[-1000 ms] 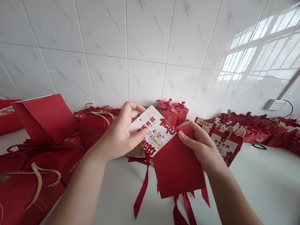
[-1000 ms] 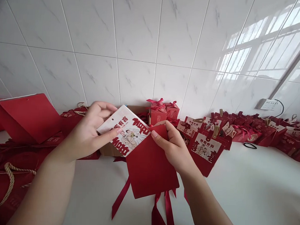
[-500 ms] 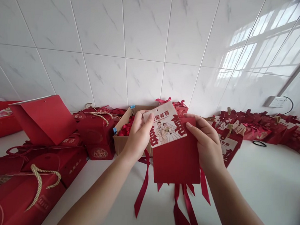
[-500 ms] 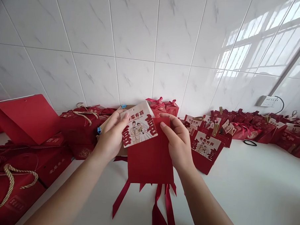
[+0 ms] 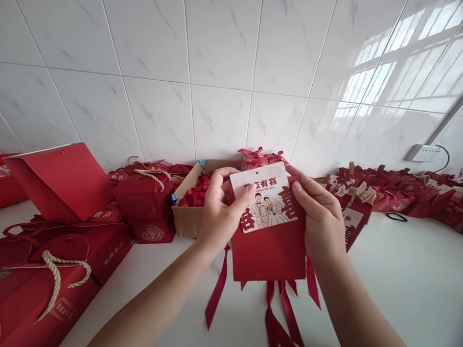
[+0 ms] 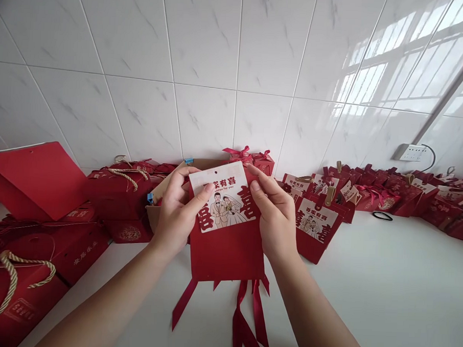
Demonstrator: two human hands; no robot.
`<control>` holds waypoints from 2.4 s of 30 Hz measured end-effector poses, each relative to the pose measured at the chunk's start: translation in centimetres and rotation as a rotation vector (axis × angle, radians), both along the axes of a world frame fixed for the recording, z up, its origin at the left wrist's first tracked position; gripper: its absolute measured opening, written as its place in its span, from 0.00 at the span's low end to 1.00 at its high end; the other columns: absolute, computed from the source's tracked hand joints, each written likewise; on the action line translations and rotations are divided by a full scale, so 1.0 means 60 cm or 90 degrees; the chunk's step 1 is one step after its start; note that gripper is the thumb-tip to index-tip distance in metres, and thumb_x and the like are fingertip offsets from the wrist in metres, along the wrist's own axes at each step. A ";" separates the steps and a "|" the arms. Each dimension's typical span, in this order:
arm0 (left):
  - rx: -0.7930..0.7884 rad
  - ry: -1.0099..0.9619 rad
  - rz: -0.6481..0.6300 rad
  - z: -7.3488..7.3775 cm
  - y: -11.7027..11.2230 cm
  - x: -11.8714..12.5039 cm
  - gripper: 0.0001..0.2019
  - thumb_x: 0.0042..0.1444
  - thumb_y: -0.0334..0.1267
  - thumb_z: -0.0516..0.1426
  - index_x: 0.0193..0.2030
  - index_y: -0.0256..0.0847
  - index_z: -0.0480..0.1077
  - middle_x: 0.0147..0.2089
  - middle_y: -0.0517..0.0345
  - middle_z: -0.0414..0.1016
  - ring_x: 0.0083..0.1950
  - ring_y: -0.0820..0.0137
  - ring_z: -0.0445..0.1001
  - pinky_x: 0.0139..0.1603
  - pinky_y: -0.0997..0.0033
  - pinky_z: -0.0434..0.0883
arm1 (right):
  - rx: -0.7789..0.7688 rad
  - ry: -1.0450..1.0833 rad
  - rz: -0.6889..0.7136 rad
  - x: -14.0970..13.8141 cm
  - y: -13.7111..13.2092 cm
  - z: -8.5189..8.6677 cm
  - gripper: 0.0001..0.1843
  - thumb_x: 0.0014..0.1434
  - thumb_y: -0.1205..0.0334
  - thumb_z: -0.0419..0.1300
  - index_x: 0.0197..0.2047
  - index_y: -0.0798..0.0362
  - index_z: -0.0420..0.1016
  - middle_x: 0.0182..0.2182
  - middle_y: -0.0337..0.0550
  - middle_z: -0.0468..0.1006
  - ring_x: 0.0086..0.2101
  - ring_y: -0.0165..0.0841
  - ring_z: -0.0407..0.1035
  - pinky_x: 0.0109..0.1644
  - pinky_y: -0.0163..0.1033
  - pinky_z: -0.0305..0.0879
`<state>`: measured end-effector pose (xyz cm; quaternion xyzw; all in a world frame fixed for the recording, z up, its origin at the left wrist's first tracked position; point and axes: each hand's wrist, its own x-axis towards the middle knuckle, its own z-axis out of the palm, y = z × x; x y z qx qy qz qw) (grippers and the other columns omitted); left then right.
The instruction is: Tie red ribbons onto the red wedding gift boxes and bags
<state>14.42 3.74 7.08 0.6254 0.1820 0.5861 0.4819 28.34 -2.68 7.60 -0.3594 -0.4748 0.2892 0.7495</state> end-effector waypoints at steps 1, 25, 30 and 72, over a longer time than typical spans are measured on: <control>-0.001 0.000 -0.011 -0.001 -0.001 0.001 0.15 0.57 0.43 0.60 0.48 0.47 0.62 0.44 0.58 0.73 0.41 0.69 0.73 0.41 0.71 0.72 | 0.005 -0.006 -0.006 0.001 -0.001 0.000 0.15 0.61 0.57 0.60 0.51 0.41 0.77 0.49 0.38 0.78 0.55 0.41 0.68 0.60 0.51 0.66; 0.107 0.108 0.058 0.004 -0.014 -0.005 0.09 0.60 0.42 0.57 0.46 0.48 0.64 0.45 0.59 0.69 0.37 0.70 0.69 0.33 0.71 0.66 | 0.027 0.004 -0.012 -0.007 -0.002 -0.002 0.17 0.62 0.58 0.60 0.54 0.38 0.75 0.49 0.36 0.78 0.56 0.39 0.67 0.60 0.50 0.65; 0.122 0.118 0.075 0.006 -0.015 -0.006 0.08 0.60 0.41 0.57 0.45 0.48 0.64 0.46 0.59 0.69 0.38 0.70 0.69 0.35 0.71 0.66 | 0.010 -0.014 -0.039 -0.008 -0.002 -0.003 0.17 0.61 0.56 0.60 0.53 0.40 0.76 0.49 0.37 0.78 0.54 0.41 0.69 0.55 0.50 0.69; 0.113 0.128 0.024 0.002 -0.013 -0.011 0.08 0.60 0.36 0.56 0.46 0.47 0.65 0.42 0.60 0.69 0.37 0.75 0.69 0.31 0.80 0.68 | -0.019 -0.124 -0.067 -0.017 0.006 -0.013 0.09 0.62 0.54 0.59 0.42 0.46 0.64 0.29 0.35 0.68 0.26 0.28 0.62 0.28 0.32 0.62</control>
